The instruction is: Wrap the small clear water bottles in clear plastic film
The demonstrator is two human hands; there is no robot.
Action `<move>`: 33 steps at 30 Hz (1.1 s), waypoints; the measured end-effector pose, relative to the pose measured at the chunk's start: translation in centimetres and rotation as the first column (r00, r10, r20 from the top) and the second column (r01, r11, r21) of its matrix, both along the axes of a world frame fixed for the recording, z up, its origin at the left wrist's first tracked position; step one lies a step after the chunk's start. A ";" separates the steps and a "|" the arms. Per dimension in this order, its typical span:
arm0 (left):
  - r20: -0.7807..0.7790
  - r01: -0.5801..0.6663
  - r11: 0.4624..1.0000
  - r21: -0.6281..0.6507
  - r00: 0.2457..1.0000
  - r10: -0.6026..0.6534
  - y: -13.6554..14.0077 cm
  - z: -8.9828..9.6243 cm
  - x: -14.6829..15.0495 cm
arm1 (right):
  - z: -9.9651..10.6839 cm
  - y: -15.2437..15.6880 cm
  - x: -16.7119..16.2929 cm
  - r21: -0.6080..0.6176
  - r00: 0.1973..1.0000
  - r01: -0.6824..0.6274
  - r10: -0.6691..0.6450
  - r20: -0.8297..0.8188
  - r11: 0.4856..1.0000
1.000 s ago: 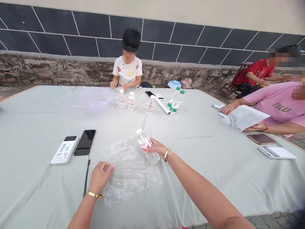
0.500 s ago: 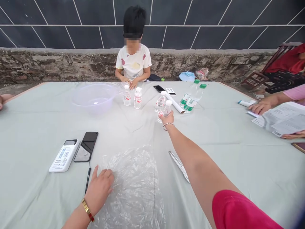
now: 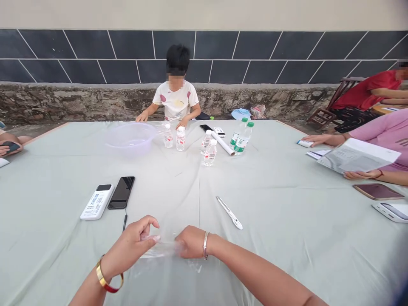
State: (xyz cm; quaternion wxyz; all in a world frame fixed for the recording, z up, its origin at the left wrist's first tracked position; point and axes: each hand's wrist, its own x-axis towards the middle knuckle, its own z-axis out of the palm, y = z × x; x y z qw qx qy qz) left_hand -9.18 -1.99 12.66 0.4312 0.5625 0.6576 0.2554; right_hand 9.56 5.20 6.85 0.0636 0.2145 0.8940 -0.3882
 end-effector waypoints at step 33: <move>0.159 -0.424 0.897 0.125 0.901 0.404 0.4 -7.0 6.9 | -2.1 -4.6 0.0 -0.015 0.778 0.576 -0.553 -0.298 0.817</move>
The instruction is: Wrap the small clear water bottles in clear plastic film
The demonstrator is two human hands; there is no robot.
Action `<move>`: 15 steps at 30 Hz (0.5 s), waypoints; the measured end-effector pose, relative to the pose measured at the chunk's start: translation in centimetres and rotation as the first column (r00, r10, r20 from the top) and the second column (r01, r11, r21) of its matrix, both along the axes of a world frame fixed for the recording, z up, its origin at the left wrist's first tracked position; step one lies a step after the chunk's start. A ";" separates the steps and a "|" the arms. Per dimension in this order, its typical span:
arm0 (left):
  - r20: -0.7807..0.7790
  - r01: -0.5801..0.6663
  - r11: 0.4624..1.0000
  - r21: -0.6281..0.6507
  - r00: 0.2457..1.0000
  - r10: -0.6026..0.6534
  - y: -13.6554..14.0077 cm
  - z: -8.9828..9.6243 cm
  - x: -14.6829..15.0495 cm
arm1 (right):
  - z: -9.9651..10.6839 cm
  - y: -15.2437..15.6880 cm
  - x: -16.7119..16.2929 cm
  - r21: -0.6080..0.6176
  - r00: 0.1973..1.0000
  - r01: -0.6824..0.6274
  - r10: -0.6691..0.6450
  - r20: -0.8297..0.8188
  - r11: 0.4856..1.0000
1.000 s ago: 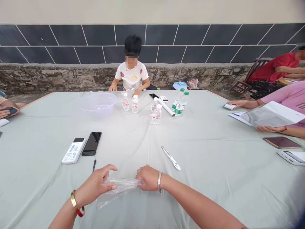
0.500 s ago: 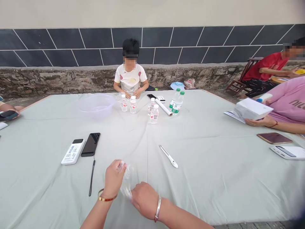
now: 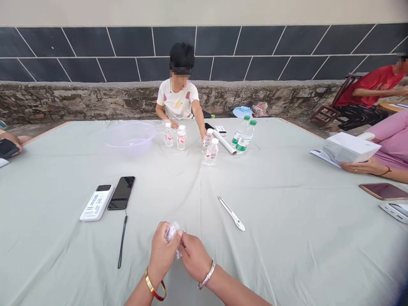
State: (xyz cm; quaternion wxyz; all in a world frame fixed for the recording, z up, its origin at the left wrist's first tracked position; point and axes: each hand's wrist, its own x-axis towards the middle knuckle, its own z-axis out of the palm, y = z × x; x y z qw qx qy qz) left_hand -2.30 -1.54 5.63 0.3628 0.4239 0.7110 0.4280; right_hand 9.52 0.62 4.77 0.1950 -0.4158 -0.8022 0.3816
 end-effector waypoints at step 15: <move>-0.630 -0.210 0.977 0.034 0.755 0.184 17.8 4.9 -16.5 | -4.1 22.8 -2.3 0.097 0.951 0.309 -0.310 -0.003 0.946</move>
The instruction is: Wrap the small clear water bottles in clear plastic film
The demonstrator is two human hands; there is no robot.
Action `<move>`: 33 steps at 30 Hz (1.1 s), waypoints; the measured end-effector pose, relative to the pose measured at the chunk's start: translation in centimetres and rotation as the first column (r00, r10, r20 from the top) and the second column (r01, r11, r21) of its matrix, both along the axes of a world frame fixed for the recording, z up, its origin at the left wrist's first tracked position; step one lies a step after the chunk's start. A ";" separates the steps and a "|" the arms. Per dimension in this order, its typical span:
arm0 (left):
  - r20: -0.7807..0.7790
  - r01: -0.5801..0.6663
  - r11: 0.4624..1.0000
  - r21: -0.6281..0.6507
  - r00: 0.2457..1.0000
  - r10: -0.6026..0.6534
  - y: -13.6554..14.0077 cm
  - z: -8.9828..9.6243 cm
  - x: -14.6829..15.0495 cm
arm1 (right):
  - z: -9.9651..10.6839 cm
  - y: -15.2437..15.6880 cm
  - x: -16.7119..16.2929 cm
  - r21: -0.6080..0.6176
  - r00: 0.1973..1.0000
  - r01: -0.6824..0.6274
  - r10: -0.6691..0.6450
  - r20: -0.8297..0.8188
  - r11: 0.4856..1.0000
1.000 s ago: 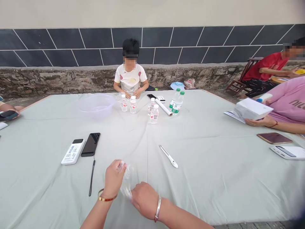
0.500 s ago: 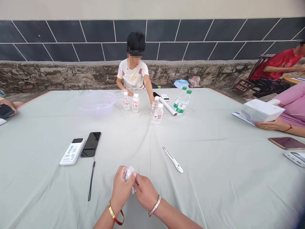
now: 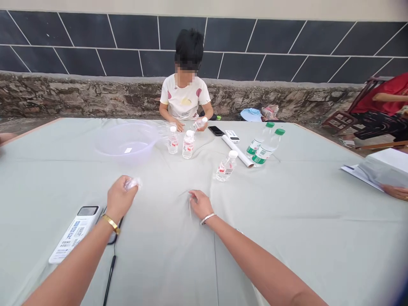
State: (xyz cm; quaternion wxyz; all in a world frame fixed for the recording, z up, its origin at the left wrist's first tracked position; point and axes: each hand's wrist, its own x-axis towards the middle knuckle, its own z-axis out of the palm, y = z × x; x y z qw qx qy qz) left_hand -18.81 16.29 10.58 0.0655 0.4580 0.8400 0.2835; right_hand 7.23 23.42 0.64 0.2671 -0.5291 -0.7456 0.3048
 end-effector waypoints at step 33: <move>0.496 0.460 0.885 -0.074 0.787 -0.368 -12.2 -6.6 14.5 | 1.7 -18.4 1.2 -0.365 0.999 -0.031 0.014 -0.052 0.930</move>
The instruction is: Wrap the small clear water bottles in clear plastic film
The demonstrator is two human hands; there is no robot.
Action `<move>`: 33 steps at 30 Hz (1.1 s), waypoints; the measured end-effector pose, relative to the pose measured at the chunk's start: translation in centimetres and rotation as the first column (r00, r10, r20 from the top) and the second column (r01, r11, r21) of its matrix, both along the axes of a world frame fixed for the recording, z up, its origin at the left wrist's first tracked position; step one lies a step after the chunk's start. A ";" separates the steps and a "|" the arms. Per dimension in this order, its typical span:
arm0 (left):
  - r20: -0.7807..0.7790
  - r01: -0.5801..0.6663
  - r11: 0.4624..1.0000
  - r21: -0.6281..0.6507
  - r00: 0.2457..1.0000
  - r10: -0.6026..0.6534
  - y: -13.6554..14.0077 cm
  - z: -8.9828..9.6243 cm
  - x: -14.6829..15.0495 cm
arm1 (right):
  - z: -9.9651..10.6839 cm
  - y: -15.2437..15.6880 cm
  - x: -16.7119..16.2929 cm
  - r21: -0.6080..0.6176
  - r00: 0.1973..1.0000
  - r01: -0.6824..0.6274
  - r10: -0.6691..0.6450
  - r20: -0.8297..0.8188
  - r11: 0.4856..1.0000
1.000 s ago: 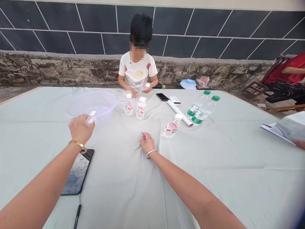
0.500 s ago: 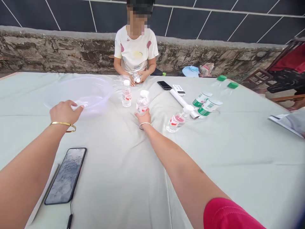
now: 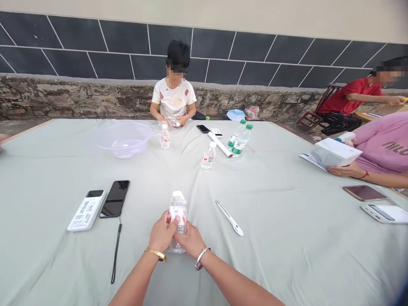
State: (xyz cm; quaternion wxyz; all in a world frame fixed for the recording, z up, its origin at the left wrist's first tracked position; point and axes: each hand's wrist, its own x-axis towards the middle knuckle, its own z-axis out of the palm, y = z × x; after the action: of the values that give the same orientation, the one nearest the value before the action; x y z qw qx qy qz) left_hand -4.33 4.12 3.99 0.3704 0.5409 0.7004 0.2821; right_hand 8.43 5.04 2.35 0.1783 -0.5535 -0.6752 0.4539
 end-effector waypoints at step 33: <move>-0.111 -0.257 0.965 -0.044 0.962 0.251 -2.9 -2.4 0.0 | 5.4 -5.2 9.1 -0.118 0.959 -0.281 0.283 0.003 0.952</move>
State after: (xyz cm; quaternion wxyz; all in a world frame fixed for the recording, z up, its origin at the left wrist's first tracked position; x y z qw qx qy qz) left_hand -4.32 1.23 1.61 0.3097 0.4496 0.7903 0.2781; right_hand 17.57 -0.13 7.72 0.0724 -0.4654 -0.7215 0.5076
